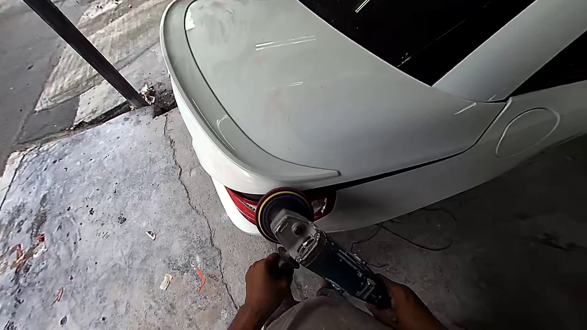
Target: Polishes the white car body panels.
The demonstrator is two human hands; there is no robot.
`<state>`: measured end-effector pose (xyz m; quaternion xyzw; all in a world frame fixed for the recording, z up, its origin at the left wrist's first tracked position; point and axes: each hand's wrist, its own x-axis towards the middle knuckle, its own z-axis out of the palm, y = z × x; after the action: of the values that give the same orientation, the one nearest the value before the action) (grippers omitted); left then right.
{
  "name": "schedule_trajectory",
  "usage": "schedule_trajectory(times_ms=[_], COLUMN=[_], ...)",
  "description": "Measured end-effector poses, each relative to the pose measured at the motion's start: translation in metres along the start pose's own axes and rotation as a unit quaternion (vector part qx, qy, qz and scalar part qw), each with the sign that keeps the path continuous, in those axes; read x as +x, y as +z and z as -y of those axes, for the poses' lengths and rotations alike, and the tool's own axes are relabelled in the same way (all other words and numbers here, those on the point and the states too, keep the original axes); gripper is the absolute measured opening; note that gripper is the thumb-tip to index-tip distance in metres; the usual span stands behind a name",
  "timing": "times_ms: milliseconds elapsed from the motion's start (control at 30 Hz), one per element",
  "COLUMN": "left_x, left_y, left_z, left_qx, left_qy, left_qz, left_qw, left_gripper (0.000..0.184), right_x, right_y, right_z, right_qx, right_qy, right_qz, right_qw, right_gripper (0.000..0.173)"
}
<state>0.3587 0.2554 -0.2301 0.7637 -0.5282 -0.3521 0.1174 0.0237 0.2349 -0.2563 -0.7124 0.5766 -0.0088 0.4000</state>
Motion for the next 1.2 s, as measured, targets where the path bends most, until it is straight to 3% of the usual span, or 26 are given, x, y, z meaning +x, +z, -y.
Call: schedule_trajectory(times_ms=[200,333,467,733,900,1033,1200], left_x=[0.002,0.001,0.003,0.027,0.045,0.033,0.007], left_y=[-0.043,-0.044,-0.017,0.032,0.042,0.028,-0.013], left_z=[0.041,0.039,0.005,-0.113,-0.149,-0.125,-0.049], left_qx=[-0.057,-0.066,-0.045,0.079,0.096,0.103,0.075], left_qy=[-0.036,-0.041,-0.015,0.069,0.124,0.091,0.033], left_qz=[-0.030,-0.048,-0.025,0.138,0.165,0.168,0.088], left_qw=[0.997,0.996,0.999,0.985,0.974,0.976,0.993], left_gripper=[0.027,0.024,0.025,0.036,0.033,0.035,0.032], right_x=[0.027,0.036,0.024,-0.032,-0.045,-0.045,-0.017], right_y=[0.004,0.006,0.005,0.005,-0.010,-0.006,0.006], right_z=[0.052,0.055,0.011,-0.094,-0.106,-0.086,-0.026], right_qx=[-0.001,-0.024,-0.004,0.091,0.133,0.121,0.082], right_qy=[-0.056,-0.064,-0.054,0.045,0.072,0.065,0.030], right_qz=[0.015,-0.025,-0.061,-0.149,-0.171,-0.139,-0.039], right_qw=[0.998,0.997,0.997,0.984,0.974,0.981,0.995], right_gripper=[0.053,0.050,0.049,0.054,0.052,0.052,0.057])
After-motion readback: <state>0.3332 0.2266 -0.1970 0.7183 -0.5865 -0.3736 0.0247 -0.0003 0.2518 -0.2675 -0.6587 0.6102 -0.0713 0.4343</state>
